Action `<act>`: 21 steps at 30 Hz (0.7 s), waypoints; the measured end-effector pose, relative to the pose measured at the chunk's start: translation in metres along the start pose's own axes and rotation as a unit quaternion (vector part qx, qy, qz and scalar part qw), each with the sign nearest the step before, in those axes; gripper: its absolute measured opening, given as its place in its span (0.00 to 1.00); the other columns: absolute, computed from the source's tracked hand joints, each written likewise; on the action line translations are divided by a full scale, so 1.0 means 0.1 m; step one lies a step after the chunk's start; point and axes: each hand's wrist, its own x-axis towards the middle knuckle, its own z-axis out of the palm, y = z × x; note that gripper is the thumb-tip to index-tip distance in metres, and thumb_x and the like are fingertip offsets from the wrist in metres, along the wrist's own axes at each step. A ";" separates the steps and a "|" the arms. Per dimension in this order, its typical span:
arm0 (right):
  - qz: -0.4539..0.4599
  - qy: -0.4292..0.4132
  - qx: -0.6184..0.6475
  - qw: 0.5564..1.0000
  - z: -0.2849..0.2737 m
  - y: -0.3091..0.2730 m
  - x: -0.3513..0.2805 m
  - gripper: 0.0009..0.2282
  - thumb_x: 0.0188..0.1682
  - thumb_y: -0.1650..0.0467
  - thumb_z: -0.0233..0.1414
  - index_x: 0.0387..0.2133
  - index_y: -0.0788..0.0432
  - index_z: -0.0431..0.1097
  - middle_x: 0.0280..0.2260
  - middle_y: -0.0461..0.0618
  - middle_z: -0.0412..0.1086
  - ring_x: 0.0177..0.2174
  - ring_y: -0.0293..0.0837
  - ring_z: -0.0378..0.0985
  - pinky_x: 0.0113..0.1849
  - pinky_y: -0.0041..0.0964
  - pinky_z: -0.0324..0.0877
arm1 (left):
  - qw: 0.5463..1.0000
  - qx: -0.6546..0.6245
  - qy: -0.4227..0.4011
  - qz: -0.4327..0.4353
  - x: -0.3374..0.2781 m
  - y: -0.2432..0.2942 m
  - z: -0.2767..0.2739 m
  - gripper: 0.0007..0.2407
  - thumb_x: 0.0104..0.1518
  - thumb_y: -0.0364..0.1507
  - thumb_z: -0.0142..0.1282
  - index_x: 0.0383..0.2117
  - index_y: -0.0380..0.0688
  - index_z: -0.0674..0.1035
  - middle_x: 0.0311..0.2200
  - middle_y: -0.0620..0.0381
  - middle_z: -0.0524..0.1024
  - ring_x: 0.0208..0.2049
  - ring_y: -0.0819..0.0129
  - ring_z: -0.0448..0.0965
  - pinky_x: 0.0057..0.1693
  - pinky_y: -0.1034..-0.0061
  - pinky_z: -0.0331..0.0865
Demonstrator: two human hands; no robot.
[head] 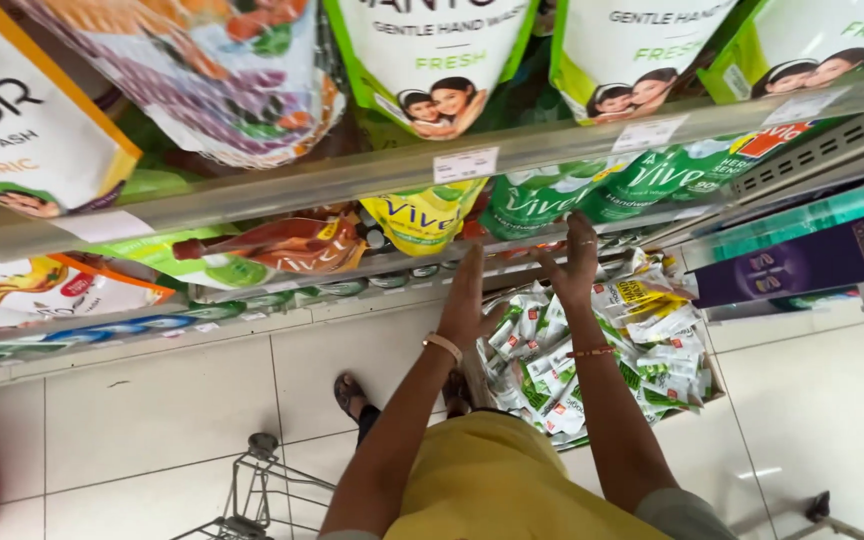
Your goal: Organizing and rearranging liquid hand wash refill pouches on store shelves.
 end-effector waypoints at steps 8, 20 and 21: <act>0.013 -0.142 0.015 0.990 -0.10 -0.31 0.48 0.42 0.33 0.76 0.72 0.63 0.69 0.54 0.53 0.59 0.68 0.51 0.48 0.72 0.51 0.42 0.70 | 0.982 -0.168 0.075 -0.045 0.59 0.15 -0.05 0.51 0.47 0.37 0.69 0.72 0.30 0.43 0.73 0.31 0.46 0.73 0.40 0.49 0.74 0.58 0.47; -0.007 -0.077 0.005 0.997 0.04 0.05 0.43 0.37 0.35 0.71 0.74 0.53 0.68 0.57 0.50 0.60 0.65 0.52 0.53 0.70 0.54 0.44 0.67 | 0.984 -0.112 0.126 -0.063 0.72 0.00 0.10 0.46 0.43 0.40 0.74 0.69 0.32 0.58 0.69 0.32 0.58 0.72 0.40 0.55 0.73 0.55 0.52; -0.007 -0.076 0.004 0.997 0.03 0.01 0.43 0.37 0.35 0.71 0.74 0.53 0.68 0.57 0.50 0.60 0.65 0.52 0.53 0.70 0.54 0.44 0.67 | 0.984 -0.114 0.125 -0.062 0.70 -0.02 0.13 0.46 0.43 0.40 0.74 0.69 0.32 0.58 0.69 0.32 0.58 0.72 0.40 0.55 0.73 0.55 0.52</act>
